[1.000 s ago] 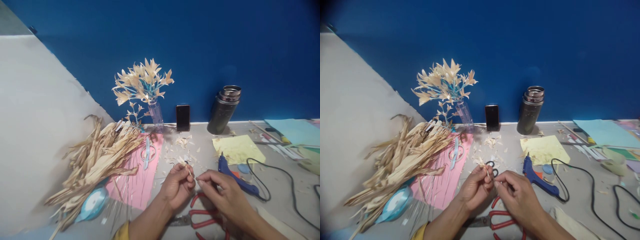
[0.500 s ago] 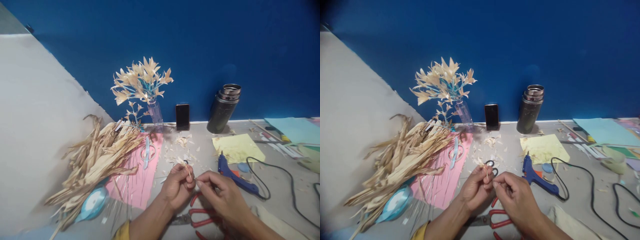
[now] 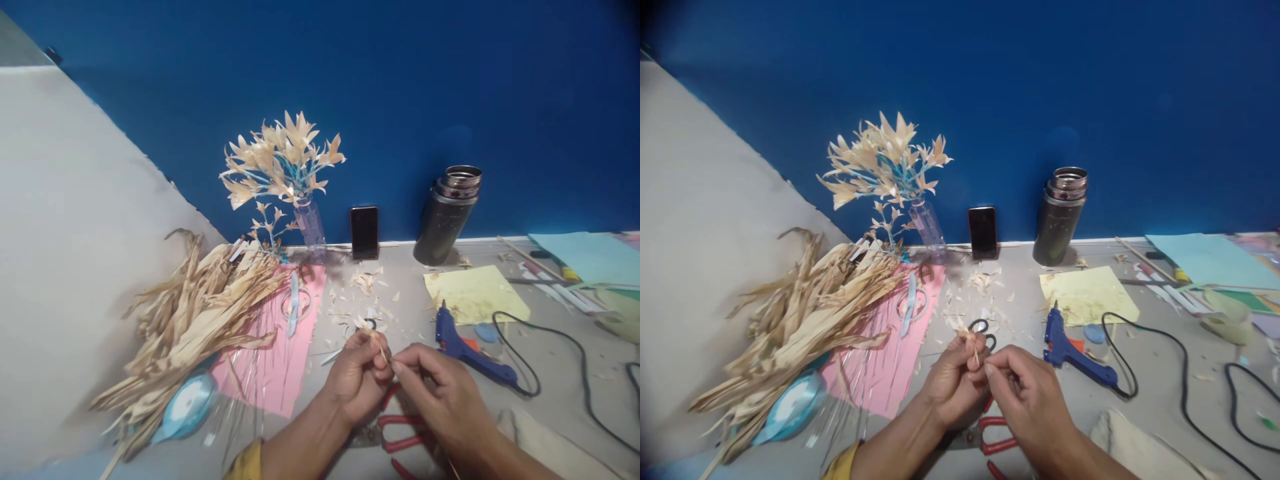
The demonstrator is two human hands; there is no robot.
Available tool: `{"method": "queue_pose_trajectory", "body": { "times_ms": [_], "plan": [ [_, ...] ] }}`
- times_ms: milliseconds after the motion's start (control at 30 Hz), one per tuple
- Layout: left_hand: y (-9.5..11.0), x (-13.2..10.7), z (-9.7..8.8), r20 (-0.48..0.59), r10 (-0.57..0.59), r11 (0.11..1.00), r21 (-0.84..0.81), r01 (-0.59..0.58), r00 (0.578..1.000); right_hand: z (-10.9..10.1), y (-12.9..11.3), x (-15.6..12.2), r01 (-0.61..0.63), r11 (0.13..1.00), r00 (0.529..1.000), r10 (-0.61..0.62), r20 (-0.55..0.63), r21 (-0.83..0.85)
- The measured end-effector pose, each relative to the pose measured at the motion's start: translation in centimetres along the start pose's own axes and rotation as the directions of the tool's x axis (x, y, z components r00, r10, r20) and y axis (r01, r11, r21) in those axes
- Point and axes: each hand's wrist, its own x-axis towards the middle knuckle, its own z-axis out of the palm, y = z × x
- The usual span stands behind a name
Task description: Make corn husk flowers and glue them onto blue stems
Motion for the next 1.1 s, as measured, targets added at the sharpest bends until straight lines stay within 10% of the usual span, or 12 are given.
{"method": "queue_pose_trajectory", "body": {
  "times_ms": [1100],
  "plan": [
    [0.5,-0.7,1.1,0.047,0.067,0.989,0.130,-0.073,0.997,-0.4,0.3,0.2,0.010,0.996,1.000,-0.011,-0.019,-0.089]
  ]
}}
